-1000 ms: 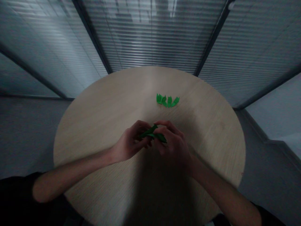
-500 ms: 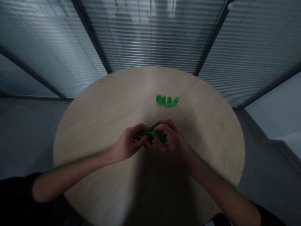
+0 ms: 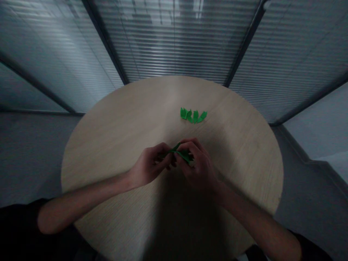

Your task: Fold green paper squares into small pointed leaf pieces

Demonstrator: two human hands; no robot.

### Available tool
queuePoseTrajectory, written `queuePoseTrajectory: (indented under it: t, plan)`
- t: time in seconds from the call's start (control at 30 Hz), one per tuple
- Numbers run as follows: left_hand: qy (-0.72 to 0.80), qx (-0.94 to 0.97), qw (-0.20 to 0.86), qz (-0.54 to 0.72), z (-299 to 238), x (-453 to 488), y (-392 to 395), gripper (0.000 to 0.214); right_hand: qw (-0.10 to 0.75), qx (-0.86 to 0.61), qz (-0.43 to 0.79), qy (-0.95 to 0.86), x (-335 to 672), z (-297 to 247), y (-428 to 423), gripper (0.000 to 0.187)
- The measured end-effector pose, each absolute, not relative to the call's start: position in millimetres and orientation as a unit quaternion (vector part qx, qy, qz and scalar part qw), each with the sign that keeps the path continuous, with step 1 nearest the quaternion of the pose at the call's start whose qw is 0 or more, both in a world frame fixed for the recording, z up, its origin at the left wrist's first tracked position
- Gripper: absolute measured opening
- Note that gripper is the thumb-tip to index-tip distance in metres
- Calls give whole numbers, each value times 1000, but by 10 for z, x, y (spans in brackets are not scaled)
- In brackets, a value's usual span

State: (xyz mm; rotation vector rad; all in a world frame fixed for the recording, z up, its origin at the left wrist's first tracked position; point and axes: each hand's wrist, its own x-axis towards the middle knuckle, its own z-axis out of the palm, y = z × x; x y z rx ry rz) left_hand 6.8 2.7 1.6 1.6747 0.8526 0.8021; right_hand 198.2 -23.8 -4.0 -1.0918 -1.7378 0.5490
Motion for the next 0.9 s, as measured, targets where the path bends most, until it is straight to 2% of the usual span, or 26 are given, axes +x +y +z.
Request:
queuePoseTrajectory:
  t: [0.43, 0.67, 0.9]
  plan:
    - [354, 715, 497, 340, 22, 73, -3, 16, 506, -457, 229, -695, 1935, -62, -252, 4]
    - [349, 720, 499, 333, 19, 68, -8, 16, 509, -472, 313, -648, 1922, -88, -273, 19]
    - [327, 721, 507, 342, 17, 70, -12, 13, 515, -459, 358, -629, 1909, -62, -271, 21]
